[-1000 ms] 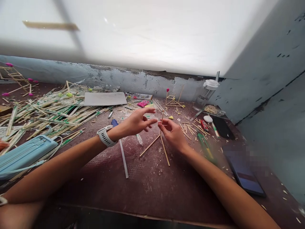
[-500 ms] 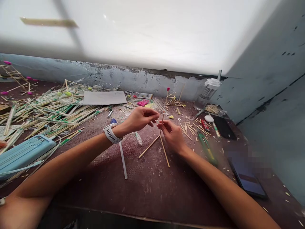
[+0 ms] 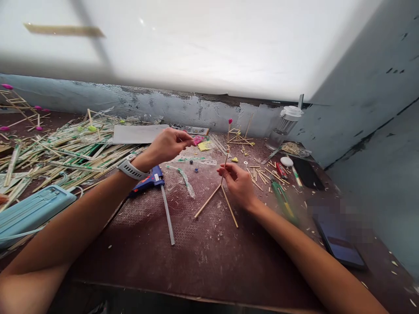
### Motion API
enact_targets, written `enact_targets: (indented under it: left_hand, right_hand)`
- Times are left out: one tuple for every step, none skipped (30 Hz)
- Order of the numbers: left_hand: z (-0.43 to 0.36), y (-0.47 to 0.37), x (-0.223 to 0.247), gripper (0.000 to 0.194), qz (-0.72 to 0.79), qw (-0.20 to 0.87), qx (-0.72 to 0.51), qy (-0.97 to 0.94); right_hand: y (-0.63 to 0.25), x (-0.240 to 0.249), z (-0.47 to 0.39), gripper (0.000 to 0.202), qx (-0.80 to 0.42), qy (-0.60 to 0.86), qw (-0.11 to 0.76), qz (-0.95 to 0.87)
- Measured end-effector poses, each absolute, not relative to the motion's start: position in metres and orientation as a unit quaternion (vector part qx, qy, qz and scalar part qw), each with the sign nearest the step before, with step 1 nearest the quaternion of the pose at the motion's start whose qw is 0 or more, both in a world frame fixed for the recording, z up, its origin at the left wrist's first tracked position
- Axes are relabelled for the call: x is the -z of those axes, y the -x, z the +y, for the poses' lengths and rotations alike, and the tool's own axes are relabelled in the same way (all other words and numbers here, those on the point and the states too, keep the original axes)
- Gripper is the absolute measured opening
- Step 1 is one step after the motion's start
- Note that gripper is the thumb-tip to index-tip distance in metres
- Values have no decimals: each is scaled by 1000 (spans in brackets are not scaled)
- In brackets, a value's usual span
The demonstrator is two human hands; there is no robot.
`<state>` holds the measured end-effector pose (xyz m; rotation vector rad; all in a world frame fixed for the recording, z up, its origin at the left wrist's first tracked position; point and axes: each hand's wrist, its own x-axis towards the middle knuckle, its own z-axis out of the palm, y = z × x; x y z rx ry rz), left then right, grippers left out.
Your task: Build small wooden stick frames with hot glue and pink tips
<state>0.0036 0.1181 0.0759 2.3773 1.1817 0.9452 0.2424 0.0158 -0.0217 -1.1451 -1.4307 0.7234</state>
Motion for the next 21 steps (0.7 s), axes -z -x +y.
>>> enact_targets:
  left_hand:
    - [121, 1, -78, 22, 426, 145, -312, -837]
    - [124, 5, -79, 21, 437, 131, -293, -840]
    - [126, 10, -79, 19, 449, 119, -276, -842]
    - [129, 14, -79, 17, 460, 109, -256, -843]
    - [131, 18, -79, 16, 471, 101, -236, -844]
    - [133, 22, -79, 15, 482, 92, -213, -845]
    - [135, 25, -78, 14, 492, 84, -186, -846]
    - [136, 27, -78, 14, 500, 74, -157, -848]
    - [137, 29, -78, 15, 505, 64, -123, -852]
    - [137, 30, -78, 16, 505, 58, -88, -857]
    - [137, 30, -78, 16, 502, 56, -55, -862]
    - [136, 30, -78, 17, 497, 58, -25, -865]
    - [135, 30, -79, 20, 491, 64, -2, -869]
    - [134, 29, -79, 26, 484, 74, 14, -872]
    - [133, 30, -80, 34, 476, 86, 24, -875]
    - [132, 30, -80, 43, 465, 96, 30, -879]
    - [131, 32, -80, 53, 452, 106, 36, -885]
    - [130, 34, -79, 62, 439, 114, 42, -890]
    - [129, 37, -79, 70, 426, 120, 44, -896]
    - [127, 39, -78, 76, 415, 121, 32, -901]
    - [125, 40, -78, 81, 405, 122, 15, -906]
  right_hand:
    - [-243, 21, 15, 44, -306, 485, 554, -603]
    - [-244, 19, 15, 44, -304, 487, 555, -602]
    - [-245, 18, 15, 45, -301, 489, 556, -601]
    - [-246, 18, 14, 46, -297, 491, 555, -602]
    - [-247, 17, 14, 46, -294, 494, 553, -603]
    - [-248, 17, 13, 46, -291, 497, 552, -603]
    - [-249, 16, 13, 45, -288, 499, 552, -603]
    - [-250, 16, 12, 45, -286, 501, 552, -602]
    - [-251, 16, 12, 45, -285, 503, 552, -601]
    - [-252, 17, 11, 45, -284, 503, 552, -601]
    - [-253, 17, 11, 45, -283, 503, 552, -601]
    - [-253, 17, 10, 45, -282, 503, 550, -603]
    - [-253, 17, 10, 45, -280, 503, 549, -606]
    - [-254, 17, 10, 45, -277, 502, 548, -609]
    - [-254, 17, 9, 45, -275, 502, 546, -612]
    - [-254, 16, 9, 44, -272, 502, 545, -614]
    - [-253, 16, 9, 45, -271, 502, 544, -616]
    - [-253, 16, 9, 45, -271, 502, 543, -617]
    - [-253, 16, 9, 45, -271, 501, 543, -617]
    - [-253, 16, 9, 45, -272, 501, 543, -617]
    - [-252, 16, 8, 45, -272, 500, 543, -617]
